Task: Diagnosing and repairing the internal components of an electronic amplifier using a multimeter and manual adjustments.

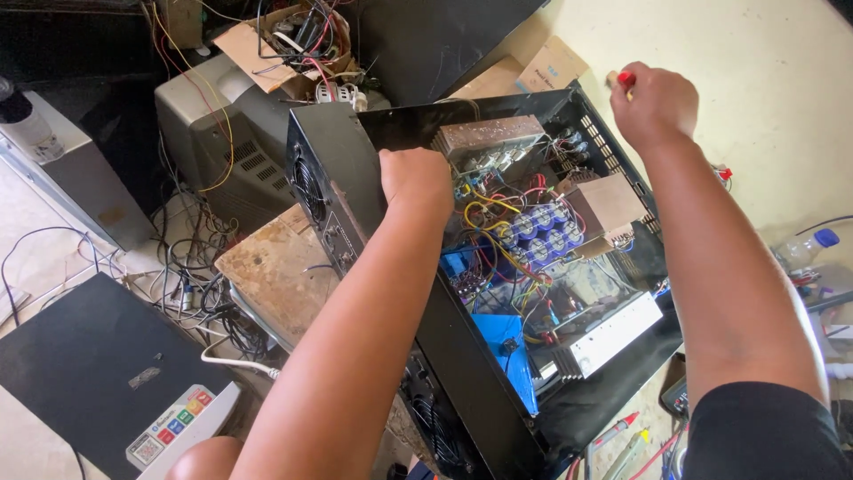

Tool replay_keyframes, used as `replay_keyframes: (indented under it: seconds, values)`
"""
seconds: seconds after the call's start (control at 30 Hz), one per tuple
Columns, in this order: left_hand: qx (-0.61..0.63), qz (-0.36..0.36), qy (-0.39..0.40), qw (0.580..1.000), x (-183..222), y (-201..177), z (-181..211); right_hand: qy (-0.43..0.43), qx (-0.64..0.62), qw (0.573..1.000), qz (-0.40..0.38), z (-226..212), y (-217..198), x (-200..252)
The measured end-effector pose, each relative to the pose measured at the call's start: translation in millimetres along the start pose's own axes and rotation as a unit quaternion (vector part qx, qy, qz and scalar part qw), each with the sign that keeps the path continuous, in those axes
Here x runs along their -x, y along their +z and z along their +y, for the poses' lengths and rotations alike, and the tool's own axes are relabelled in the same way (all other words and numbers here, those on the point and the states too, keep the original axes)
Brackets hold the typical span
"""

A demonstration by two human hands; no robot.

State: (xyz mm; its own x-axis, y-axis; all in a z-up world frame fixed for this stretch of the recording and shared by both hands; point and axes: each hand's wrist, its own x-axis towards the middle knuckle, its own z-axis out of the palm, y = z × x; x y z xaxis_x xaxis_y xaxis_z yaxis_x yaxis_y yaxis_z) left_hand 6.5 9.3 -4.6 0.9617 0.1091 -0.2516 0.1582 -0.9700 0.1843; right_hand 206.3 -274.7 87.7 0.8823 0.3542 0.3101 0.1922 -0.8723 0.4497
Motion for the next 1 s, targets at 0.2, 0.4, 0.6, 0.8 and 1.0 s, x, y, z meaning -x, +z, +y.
replay_keyframes:
  seconds: [0.2, 0.4, 0.6, 0.8, 1.0]
  values:
    - [0.012, 0.011, 0.002, 1.0, -3, 2, 0, -0.118, -0.1, 0.985, -0.08, -23, -51, 16]
    - [0.046, 0.122, -0.025, 0.991, 3, 14, 4, -0.103, -0.04, 0.99, -0.091, -34, 36, -1]
    - [0.068, 0.112, -0.02, 0.991, 2, 11, 2, -0.144, 0.028, 0.982, -0.119, -51, 33, -12]
    - [0.015, -0.004, 0.005, 1.0, -9, 6, 1, -0.026, 0.05, 0.996, -0.071, -49, -9, -11]
    - [-0.003, 0.013, -0.003, 1.0, -11, 10, 0, 0.062, 0.044, 0.991, -0.107, -48, -5, 4]
